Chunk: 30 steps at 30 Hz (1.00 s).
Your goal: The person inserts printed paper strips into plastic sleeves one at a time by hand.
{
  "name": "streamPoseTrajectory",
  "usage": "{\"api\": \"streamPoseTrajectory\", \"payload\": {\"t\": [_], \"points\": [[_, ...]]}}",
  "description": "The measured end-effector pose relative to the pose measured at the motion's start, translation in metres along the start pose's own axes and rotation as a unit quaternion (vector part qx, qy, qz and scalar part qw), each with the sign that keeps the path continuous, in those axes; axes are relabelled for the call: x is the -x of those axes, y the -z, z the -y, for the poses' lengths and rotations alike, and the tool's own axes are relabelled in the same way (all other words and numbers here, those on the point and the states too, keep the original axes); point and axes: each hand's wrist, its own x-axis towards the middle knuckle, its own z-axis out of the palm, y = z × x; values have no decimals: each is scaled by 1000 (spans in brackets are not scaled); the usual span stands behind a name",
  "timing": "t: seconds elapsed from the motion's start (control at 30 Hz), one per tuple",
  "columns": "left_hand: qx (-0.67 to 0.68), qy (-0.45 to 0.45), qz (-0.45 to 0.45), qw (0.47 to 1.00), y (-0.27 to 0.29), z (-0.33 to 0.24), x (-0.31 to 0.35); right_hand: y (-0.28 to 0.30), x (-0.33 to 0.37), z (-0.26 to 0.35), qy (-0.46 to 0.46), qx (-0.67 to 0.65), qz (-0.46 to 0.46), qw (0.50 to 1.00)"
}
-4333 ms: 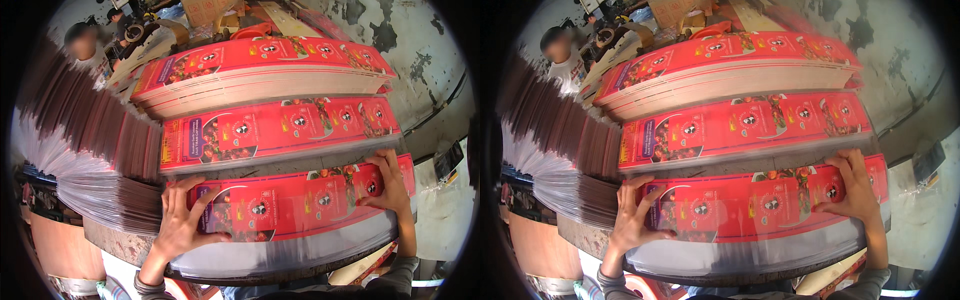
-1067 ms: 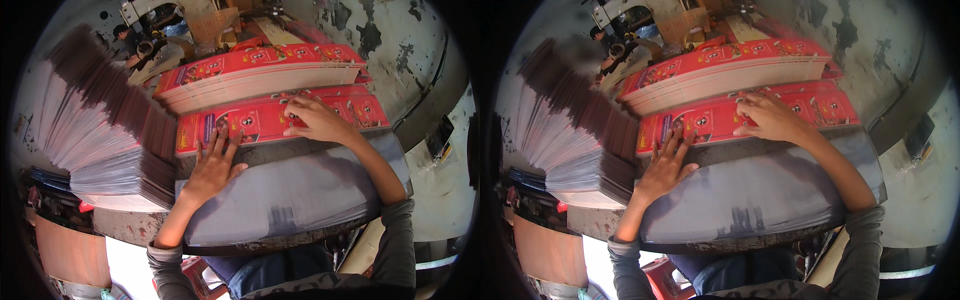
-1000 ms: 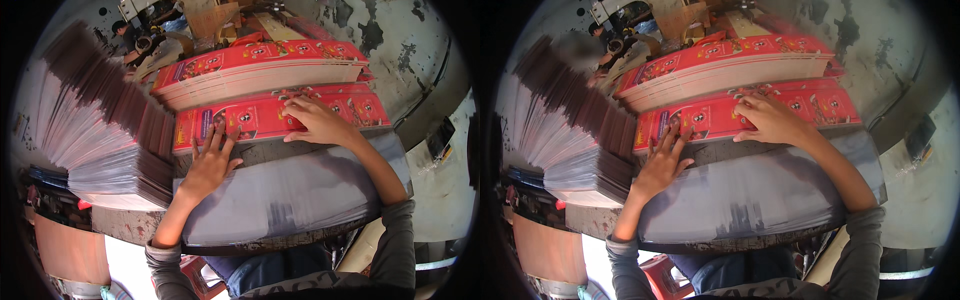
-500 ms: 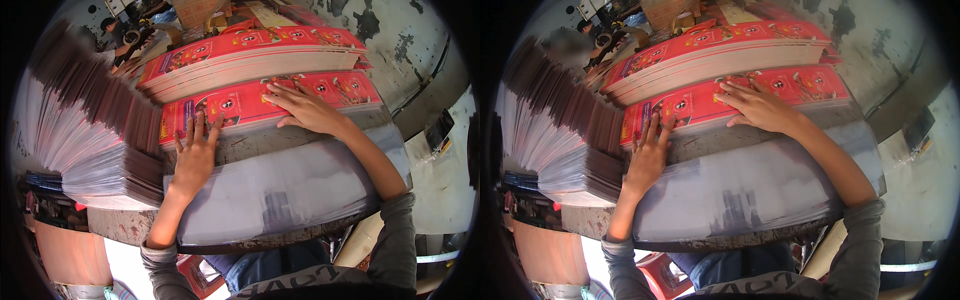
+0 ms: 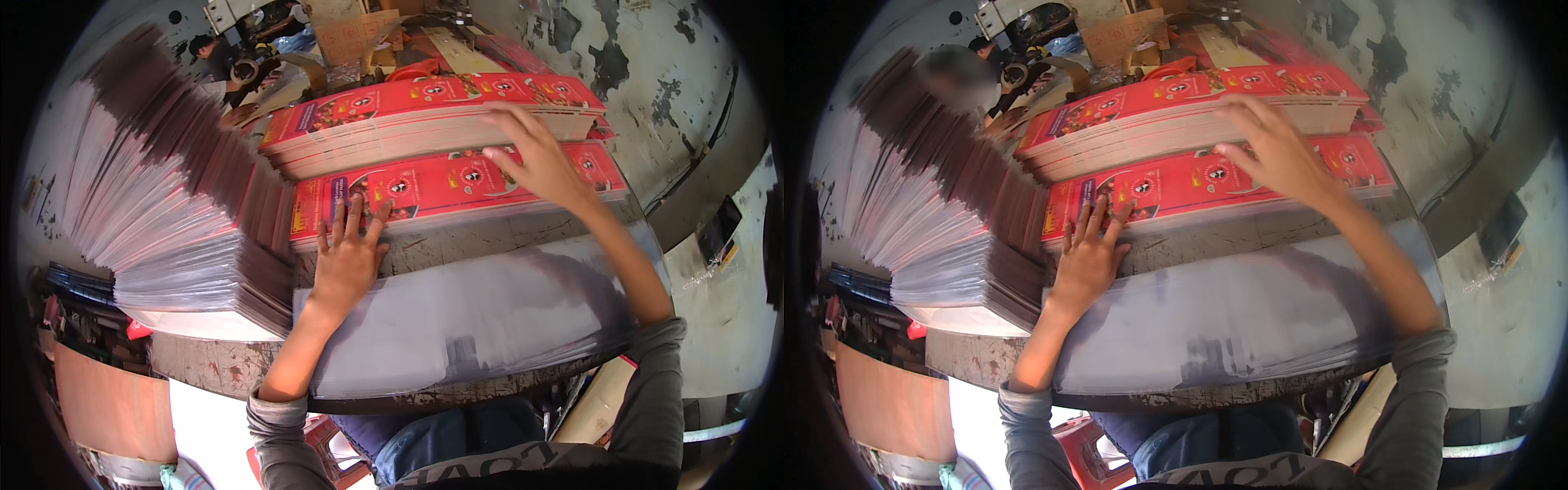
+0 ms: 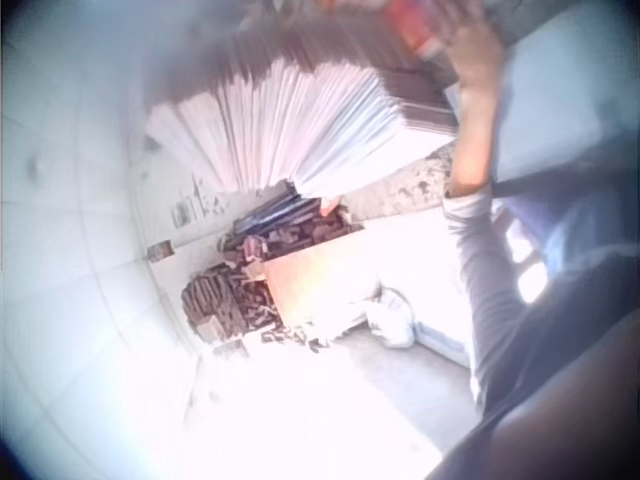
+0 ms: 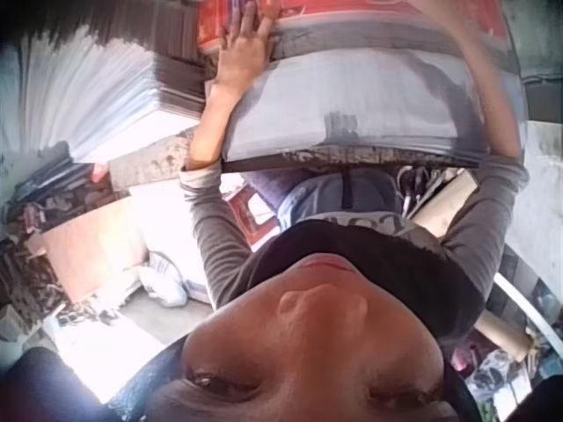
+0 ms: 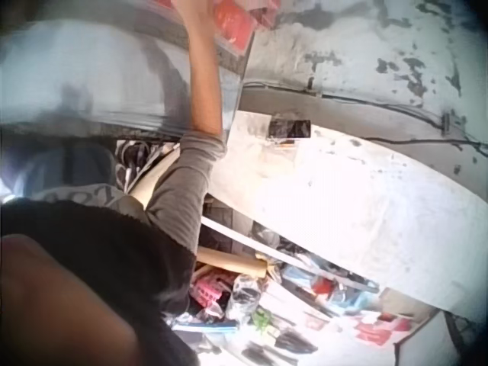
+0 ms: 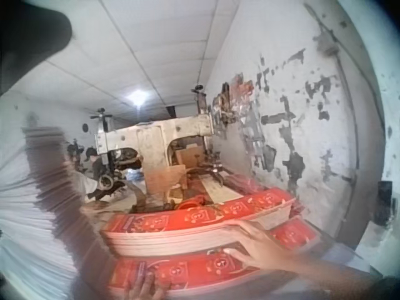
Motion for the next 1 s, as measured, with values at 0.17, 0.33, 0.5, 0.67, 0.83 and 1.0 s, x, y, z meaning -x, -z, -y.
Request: {"api": "streamPoseTrajectory", "payload": {"t": [0.17,0.33,0.5,0.67,0.83,1.0], "points": [[12,1,-5,1000,1,1,0,-1,-31,-38,4,153,6,988],[6,0,-2,1000,0,1,0,-18,-35,-59,-18,174,26,984],[9,-1,4,1000,1,2,0,-23,-38,-57,19,261,-68,963],[3,-5,1,1000,2,2,-1,-25,-36,-49,73,316,-117,939],[3,-5,7,1000,3,1,-1,-17,-35,-44,50,300,-119,945],[3,-8,-1,1000,1,3,0,-11,-39,-28,-37,283,0,958]]}}
